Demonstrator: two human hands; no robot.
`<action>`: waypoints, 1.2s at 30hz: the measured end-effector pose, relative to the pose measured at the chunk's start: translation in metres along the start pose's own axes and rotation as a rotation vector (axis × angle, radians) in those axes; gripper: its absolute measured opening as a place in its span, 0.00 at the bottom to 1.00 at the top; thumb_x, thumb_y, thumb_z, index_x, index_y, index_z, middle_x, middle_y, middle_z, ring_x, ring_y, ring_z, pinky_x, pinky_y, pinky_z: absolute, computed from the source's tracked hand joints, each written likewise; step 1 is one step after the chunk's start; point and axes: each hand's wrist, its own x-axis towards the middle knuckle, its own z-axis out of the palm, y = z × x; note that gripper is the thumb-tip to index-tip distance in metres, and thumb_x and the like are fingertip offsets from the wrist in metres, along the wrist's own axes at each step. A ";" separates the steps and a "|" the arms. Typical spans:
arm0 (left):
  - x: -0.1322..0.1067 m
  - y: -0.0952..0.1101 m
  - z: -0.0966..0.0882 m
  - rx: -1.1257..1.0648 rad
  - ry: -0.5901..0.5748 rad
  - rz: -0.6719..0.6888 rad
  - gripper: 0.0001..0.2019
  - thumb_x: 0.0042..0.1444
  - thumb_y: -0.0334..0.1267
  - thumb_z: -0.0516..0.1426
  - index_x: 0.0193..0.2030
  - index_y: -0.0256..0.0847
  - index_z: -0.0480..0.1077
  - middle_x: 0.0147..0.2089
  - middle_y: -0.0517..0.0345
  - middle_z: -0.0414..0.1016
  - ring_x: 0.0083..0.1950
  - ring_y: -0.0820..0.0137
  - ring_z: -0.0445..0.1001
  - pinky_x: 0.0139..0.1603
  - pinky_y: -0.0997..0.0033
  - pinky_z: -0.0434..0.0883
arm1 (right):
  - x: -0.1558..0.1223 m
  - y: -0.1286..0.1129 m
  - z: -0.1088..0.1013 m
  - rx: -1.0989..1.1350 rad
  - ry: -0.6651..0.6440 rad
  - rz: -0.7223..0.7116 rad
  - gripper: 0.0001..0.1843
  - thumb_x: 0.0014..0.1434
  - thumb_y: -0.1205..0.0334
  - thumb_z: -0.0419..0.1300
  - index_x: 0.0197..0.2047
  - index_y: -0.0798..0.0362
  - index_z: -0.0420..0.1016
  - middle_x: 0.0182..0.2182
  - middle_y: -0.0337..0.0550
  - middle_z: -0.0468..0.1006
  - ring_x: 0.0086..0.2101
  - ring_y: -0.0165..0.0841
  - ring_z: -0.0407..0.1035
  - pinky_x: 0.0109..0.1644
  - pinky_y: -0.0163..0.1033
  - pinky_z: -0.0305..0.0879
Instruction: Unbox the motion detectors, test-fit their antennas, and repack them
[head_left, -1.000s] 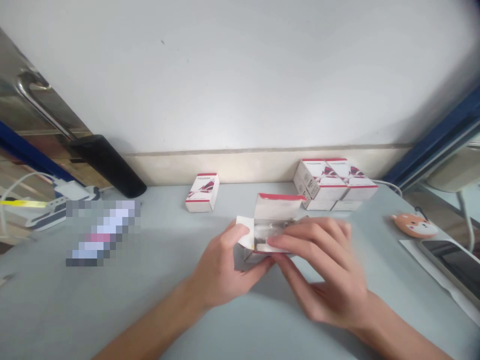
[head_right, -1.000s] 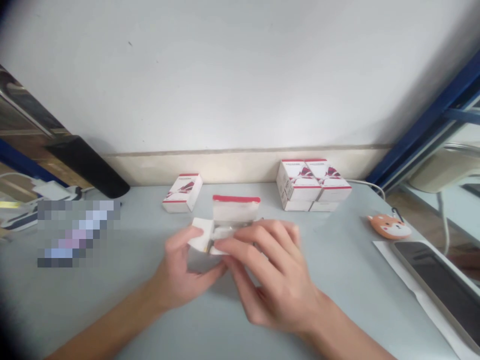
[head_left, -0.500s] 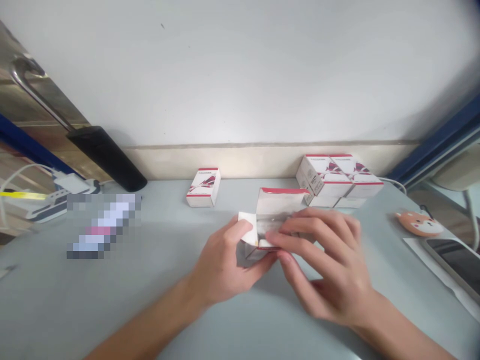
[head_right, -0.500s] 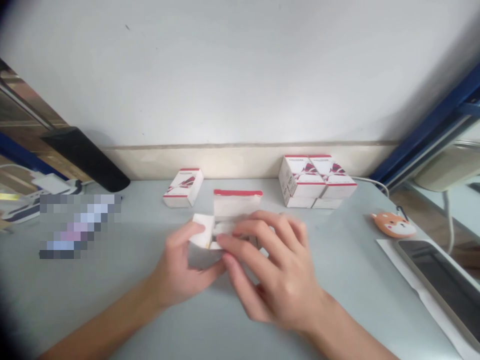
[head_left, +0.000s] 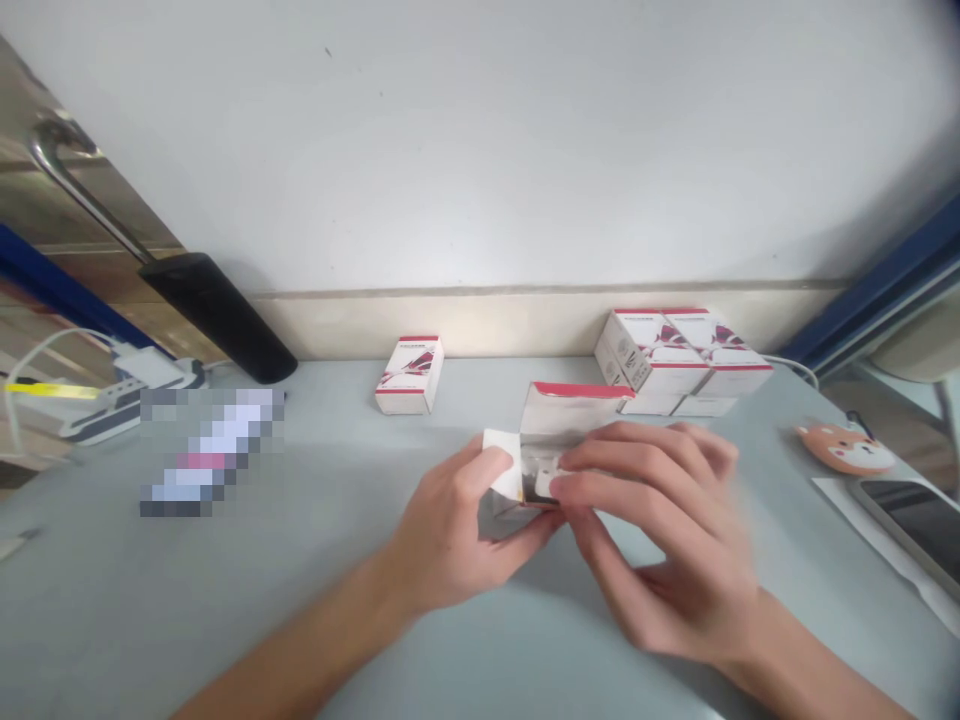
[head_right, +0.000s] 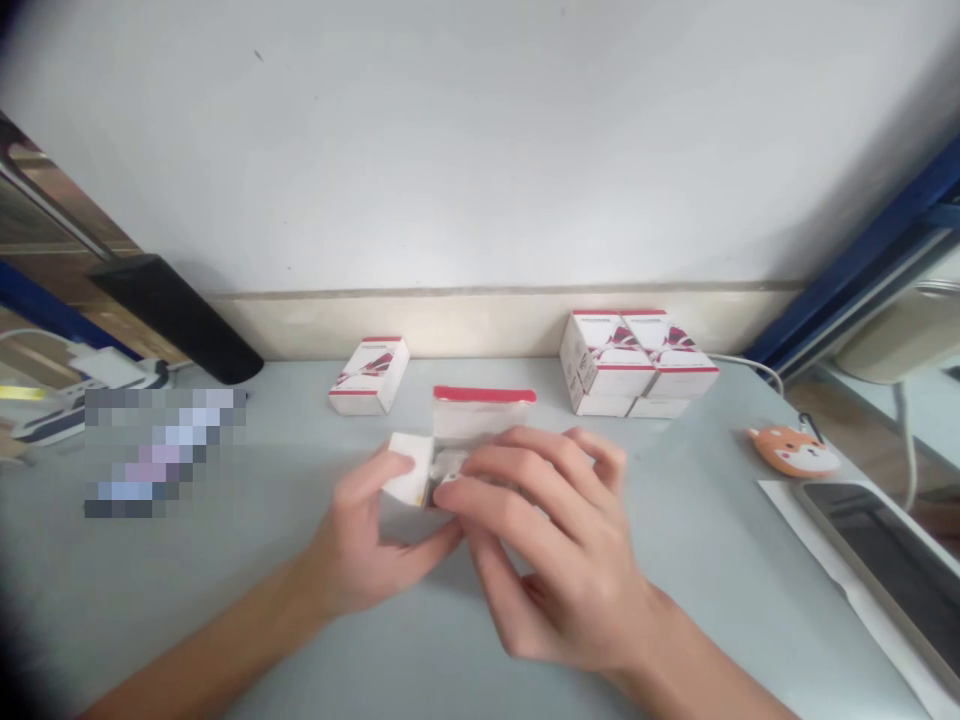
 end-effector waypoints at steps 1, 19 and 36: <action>0.000 0.000 0.000 -0.011 -0.008 -0.004 0.23 0.62 0.35 0.65 0.56 0.45 0.58 0.33 0.66 0.66 0.28 0.72 0.71 0.28 0.72 0.74 | 0.000 0.000 0.000 0.032 -0.019 0.020 0.18 0.59 0.80 0.61 0.47 0.52 0.79 0.42 0.43 0.84 0.45 0.39 0.76 0.49 0.50 0.57; 0.004 0.004 -0.004 -0.034 -0.052 -0.020 0.17 0.60 0.35 0.65 0.43 0.46 0.58 0.32 0.67 0.62 0.27 0.74 0.66 0.25 0.75 0.69 | 0.000 -0.008 0.001 0.116 -0.051 0.079 0.19 0.60 0.81 0.59 0.46 0.50 0.78 0.38 0.37 0.86 0.48 0.40 0.78 0.53 0.50 0.55; -0.002 -0.001 0.000 0.019 0.003 0.015 0.20 0.60 0.38 0.67 0.51 0.46 0.61 0.32 0.67 0.65 0.27 0.74 0.67 0.25 0.74 0.69 | 0.000 -0.002 -0.002 0.043 0.079 0.048 0.15 0.57 0.79 0.56 0.41 0.52 0.78 0.33 0.41 0.85 0.44 0.42 0.77 0.48 0.50 0.59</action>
